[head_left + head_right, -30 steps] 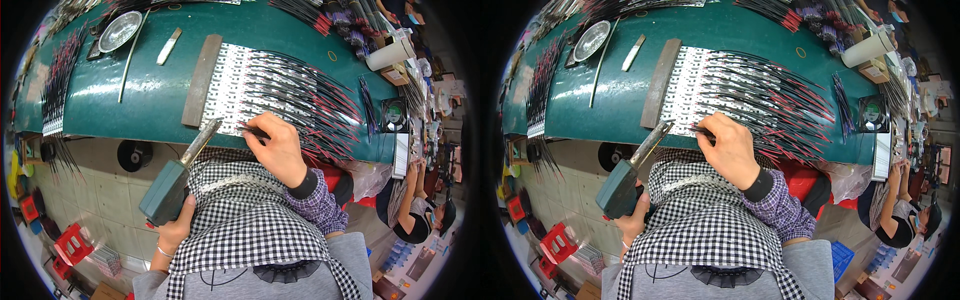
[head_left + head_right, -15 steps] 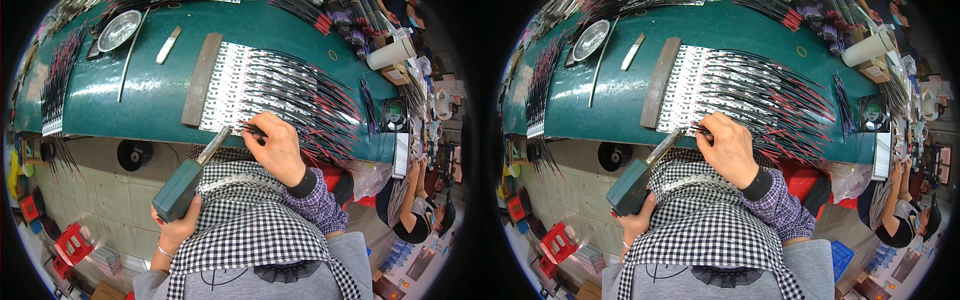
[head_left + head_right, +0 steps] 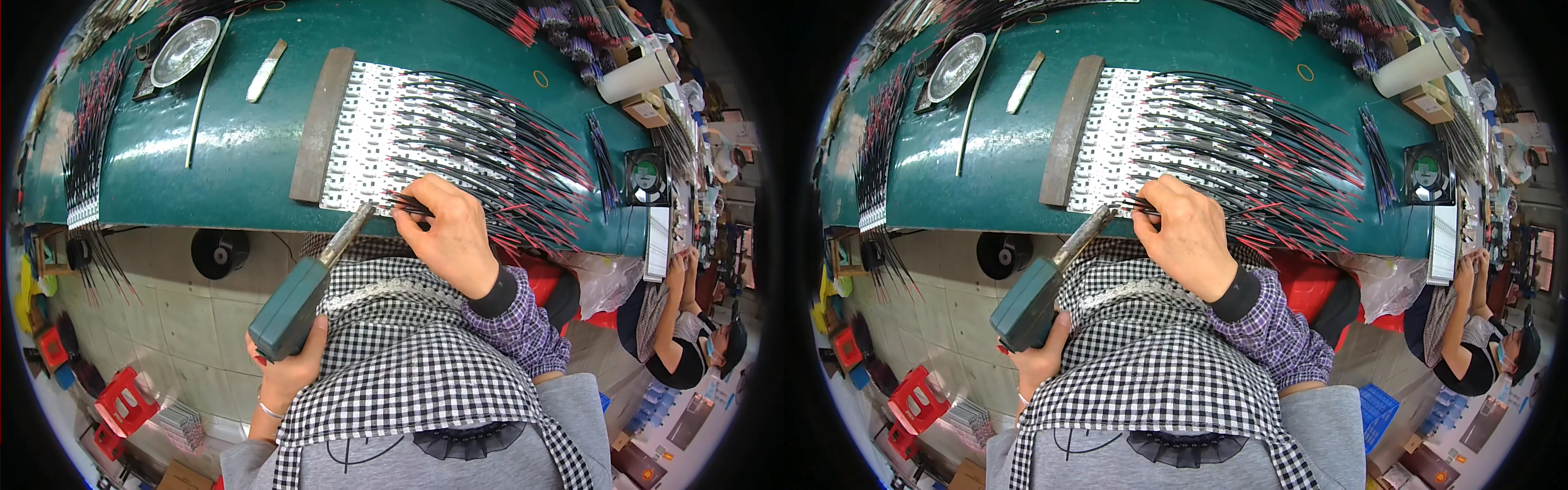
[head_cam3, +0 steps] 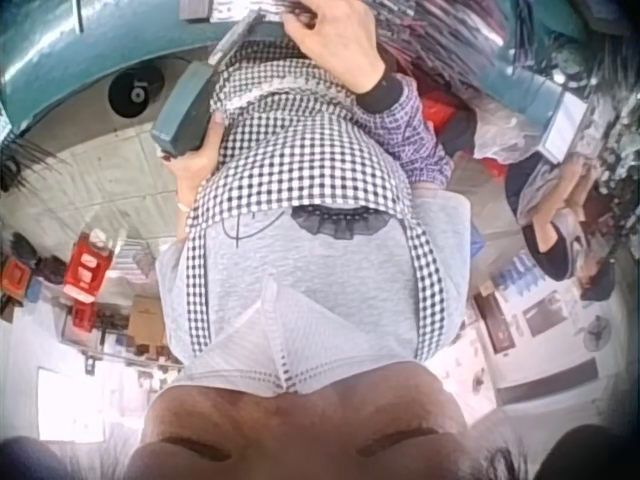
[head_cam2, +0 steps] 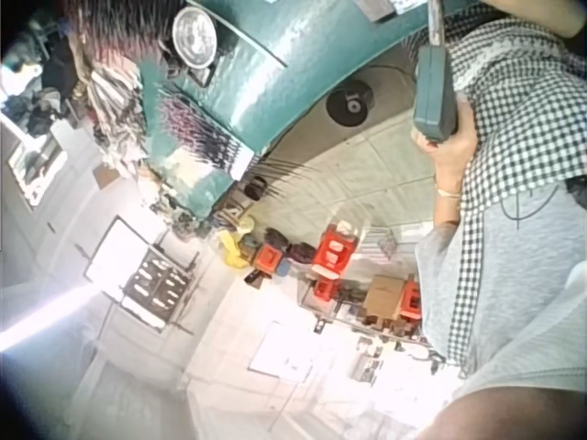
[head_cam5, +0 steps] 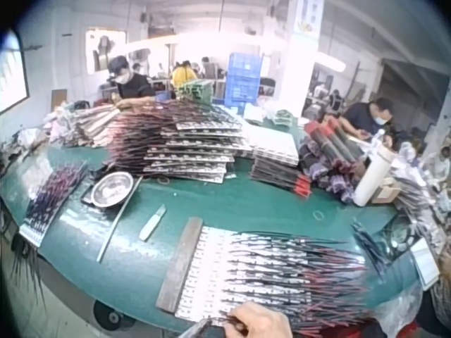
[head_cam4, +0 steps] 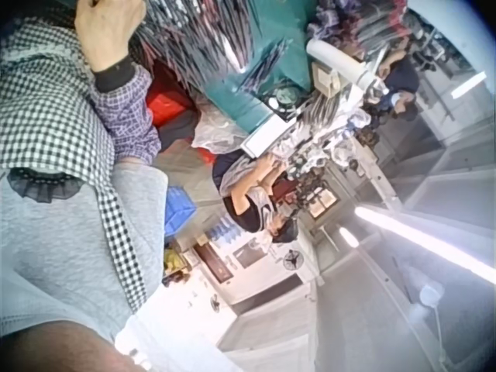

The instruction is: The person solders wires onto a circuit board sheet using a soldering tool, stacks the completed sheet onto a pile, places a new board sheet on the table, and solders more wires to it.

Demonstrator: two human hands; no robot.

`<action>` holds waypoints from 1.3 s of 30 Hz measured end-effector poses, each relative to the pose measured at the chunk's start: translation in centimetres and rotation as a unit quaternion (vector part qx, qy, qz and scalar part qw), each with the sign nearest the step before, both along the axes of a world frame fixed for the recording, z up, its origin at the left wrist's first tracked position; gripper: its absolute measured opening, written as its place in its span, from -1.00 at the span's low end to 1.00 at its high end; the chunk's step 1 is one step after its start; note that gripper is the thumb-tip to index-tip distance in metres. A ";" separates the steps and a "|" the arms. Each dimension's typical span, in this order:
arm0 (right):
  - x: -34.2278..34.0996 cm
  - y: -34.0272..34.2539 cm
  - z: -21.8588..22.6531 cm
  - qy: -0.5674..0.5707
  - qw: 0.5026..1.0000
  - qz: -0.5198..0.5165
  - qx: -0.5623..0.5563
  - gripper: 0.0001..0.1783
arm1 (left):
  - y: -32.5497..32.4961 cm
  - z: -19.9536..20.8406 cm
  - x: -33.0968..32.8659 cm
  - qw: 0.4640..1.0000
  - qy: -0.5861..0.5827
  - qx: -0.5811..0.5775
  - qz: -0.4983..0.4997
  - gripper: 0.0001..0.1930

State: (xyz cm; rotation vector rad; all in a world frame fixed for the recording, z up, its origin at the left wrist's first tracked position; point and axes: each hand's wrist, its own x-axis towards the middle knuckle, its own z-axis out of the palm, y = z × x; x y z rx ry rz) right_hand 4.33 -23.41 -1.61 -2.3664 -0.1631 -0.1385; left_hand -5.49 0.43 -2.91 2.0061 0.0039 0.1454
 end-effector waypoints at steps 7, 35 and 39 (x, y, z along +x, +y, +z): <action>0.3 -0.2 0.1 0.000 1.000 0.009 0.012 -0.89 | 0.4 0.3 -1.4 0.992 0.112 -0.063 0.019 -0.76; 1.8 -1.0 1.4 0.087 0.994 0.068 0.016 -0.84 | 1.4 -0.5 -2.2 0.993 0.028 -0.083 0.078 -0.61; 1.7 -1.5 2.3 0.118 0.988 0.083 0.050 -0.81 | 1.1 -0.5 -2.2 0.990 0.036 -0.103 0.088 -0.60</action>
